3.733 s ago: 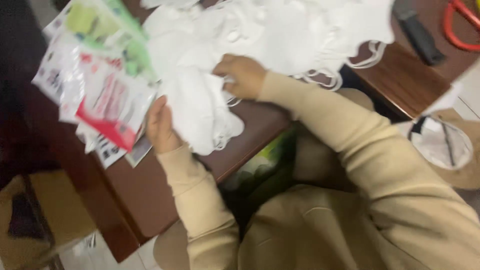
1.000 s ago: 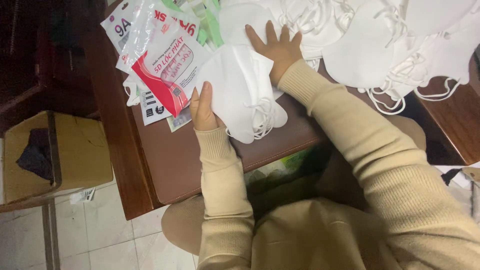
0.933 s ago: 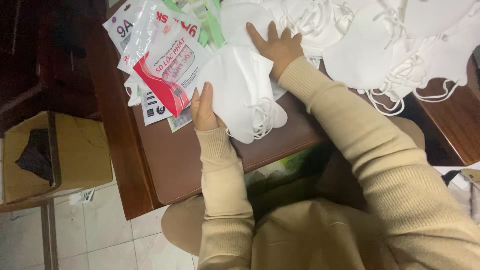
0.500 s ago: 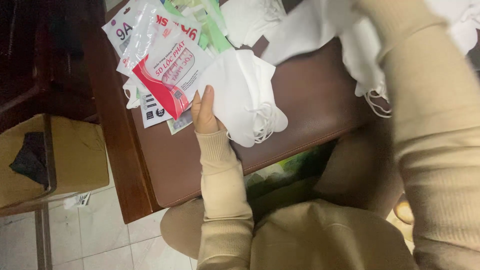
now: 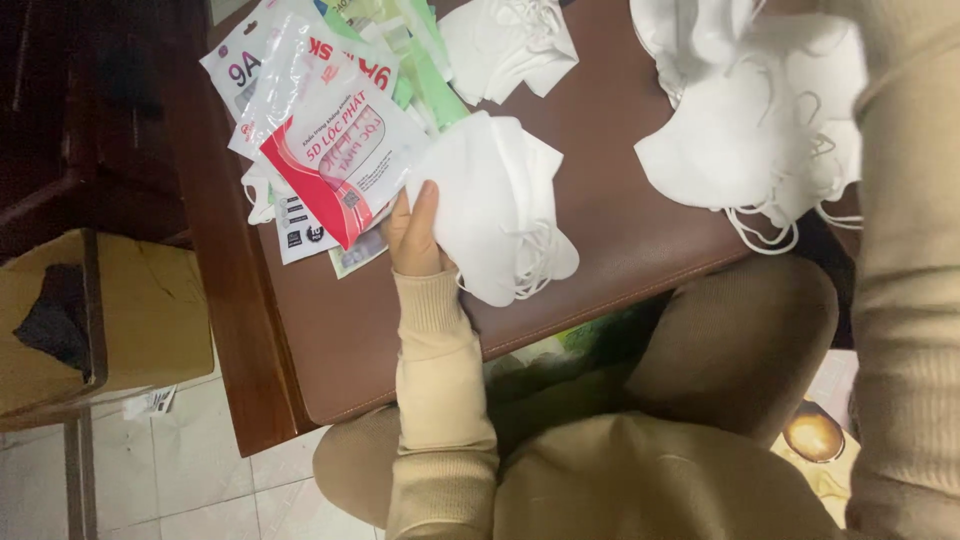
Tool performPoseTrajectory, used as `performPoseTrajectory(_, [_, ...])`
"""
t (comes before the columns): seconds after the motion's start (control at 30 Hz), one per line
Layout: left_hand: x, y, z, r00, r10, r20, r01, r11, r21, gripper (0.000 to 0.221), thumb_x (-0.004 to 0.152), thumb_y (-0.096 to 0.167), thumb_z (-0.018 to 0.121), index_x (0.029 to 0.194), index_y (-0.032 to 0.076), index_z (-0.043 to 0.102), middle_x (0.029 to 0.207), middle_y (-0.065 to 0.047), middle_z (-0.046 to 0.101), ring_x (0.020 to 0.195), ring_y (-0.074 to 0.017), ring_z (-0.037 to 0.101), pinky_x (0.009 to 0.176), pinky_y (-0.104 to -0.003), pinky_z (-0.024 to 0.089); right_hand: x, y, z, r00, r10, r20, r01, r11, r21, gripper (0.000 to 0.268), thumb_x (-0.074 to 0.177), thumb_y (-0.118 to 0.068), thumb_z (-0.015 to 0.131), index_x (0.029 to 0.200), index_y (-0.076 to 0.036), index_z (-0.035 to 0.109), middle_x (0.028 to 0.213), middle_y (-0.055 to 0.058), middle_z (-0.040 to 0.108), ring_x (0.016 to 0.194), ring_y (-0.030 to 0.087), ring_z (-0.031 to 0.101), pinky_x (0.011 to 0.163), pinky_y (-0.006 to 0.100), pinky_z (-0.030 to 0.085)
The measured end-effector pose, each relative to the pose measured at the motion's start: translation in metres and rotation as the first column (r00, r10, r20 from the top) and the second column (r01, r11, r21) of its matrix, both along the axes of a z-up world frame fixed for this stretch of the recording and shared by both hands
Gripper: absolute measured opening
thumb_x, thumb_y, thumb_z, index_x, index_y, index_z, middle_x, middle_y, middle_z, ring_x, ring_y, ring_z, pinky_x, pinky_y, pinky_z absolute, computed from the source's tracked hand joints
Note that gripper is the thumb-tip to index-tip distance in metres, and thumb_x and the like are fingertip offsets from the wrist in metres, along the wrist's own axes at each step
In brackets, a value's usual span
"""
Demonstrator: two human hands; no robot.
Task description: Picking up individual white face masks from a pile and stacking them neatly on a table.
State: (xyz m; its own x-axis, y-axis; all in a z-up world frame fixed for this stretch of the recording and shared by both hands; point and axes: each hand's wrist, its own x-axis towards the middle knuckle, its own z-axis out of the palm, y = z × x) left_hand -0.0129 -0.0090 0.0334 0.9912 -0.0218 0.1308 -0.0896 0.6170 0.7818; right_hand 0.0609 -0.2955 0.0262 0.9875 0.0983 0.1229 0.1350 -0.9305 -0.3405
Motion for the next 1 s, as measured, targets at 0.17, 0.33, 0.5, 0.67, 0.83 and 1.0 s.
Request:
performPoseTrajectory(0.17, [-0.002,-0.002,-0.005,0.994,-0.021,-0.106,0.028,0.998,0.059,0.018,0.096,0.011,0.071,0.109,0.0,0.071,0.092,-0.023,0.076,0.078,-0.0252,0.077,0.072,-0.04,0.067,0.015,-0.005,0.002,1.0,0.016,-0.026,-0.014,0.997,0.077,0.101,0.075,-0.05,0.079,0.161,-0.017,0.036,0.147,0.029,0.035,0.125,0.05,0.04,0.103,0.052,0.033])
performPoseTrajectory(0.33, [-0.004,-0.008,0.002,0.983,-0.007,-0.185,0.037,0.986,0.161,0.019,0.094,0.009,0.073,0.11,0.001,0.071,0.093,-0.021,0.076,0.081,-0.023,0.077,0.072,-0.037,0.067,0.039,-0.01,0.029,0.998,0.051,-0.036,-0.046,0.988,0.145,0.107,0.073,-0.056,0.081,0.161,-0.015,0.037,0.155,0.03,0.03,0.136,0.051,0.034,0.112,0.051,0.029])
performPoseTrajectory(0.5, [0.004,-0.003,-0.018,0.902,0.007,-0.431,0.06,0.988,0.143,0.04,0.092,0.007,0.068,0.132,0.002,0.067,0.123,-0.018,0.073,0.105,-0.0307,0.072,0.092,-0.044,0.06,0.1,0.009,0.054,0.979,-0.069,-0.192,0.106,0.977,0.186,0.116,0.073,-0.068,0.079,0.163,-0.018,0.024,0.164,0.026,0.02,0.146,0.048,0.028,0.118,0.055,0.027])
performPoseTrajectory(0.67, [0.013,0.002,-0.039,0.87,0.021,-0.492,0.048,0.991,0.126,0.034,0.092,0.009,0.069,0.125,0.0,0.071,0.114,-0.02,0.076,0.094,-0.0282,0.073,0.084,-0.04,0.061,0.134,0.039,0.061,0.881,-0.278,-0.384,0.248,0.96,-0.126,0.136,0.065,-0.082,0.073,0.165,-0.023,0.004,0.167,0.018,0.019,0.147,0.046,0.023,0.113,0.064,0.028])
performPoseTrajectory(0.83, [0.015,0.001,-0.014,0.864,0.15,-0.481,-0.065,0.98,0.189,0.029,0.09,0.008,0.069,0.119,0.001,0.07,0.108,-0.019,0.076,0.087,-0.0273,0.073,0.075,-0.038,0.061,0.138,0.03,0.017,0.921,-0.229,-0.315,0.313,0.917,0.247,0.133,0.065,-0.048,0.099,0.163,-0.017,0.014,0.154,0.035,0.029,0.129,0.051,0.052,0.108,0.048,0.044])
performPoseTrajectory(1.0, [0.011,-0.01,0.0,0.908,0.069,-0.414,-0.018,0.992,0.127,0.042,0.093,0.011,0.066,0.133,-0.002,0.065,0.123,-0.019,0.072,0.105,-0.0275,0.07,0.093,-0.038,0.058,0.096,0.018,0.018,0.941,-0.21,-0.264,0.321,0.799,0.509,0.1,0.073,-0.035,0.094,0.154,-0.013,0.04,0.157,0.01,0.046,0.14,0.032,0.046,0.117,0.042,0.036])
